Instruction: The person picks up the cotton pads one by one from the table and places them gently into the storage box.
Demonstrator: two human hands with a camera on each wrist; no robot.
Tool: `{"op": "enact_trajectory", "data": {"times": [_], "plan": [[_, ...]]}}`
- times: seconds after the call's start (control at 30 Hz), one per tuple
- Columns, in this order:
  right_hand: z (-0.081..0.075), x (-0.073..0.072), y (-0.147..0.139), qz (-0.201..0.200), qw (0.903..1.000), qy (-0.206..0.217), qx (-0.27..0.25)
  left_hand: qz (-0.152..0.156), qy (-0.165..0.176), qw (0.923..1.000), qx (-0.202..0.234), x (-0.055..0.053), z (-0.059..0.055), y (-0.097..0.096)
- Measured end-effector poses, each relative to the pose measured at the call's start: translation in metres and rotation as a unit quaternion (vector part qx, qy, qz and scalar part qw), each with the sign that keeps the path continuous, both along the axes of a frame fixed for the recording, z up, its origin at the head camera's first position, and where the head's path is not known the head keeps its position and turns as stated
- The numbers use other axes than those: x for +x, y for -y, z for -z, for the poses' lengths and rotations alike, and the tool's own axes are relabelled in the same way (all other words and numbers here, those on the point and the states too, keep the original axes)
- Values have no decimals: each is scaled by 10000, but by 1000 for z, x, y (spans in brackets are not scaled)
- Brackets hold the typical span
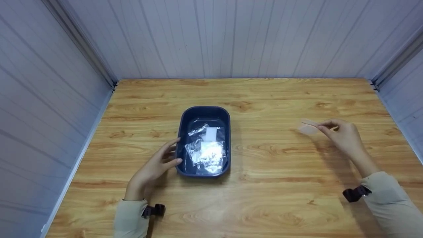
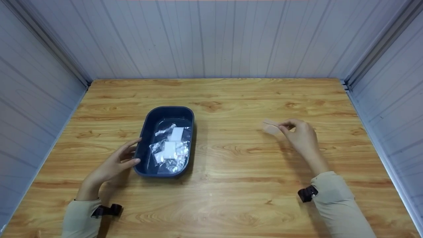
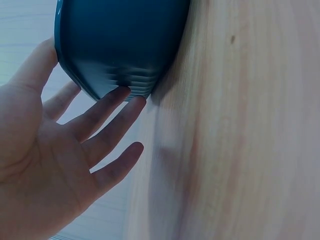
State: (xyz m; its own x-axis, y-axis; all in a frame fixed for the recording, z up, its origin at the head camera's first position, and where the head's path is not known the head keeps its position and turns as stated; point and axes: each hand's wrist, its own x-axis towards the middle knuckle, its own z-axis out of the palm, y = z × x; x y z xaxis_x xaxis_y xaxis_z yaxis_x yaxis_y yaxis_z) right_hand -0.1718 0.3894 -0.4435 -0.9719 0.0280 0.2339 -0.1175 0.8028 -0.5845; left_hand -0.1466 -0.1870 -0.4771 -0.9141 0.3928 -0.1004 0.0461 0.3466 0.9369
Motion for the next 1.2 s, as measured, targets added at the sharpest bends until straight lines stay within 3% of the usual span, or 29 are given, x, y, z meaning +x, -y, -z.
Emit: {"op": "enact_trajectory", "data": {"times": [1.2], "plan": [[-7, 28, 62, -772, 9934, -796, 296, 32, 73, 9999, 84, 1, -1, -1]]}}
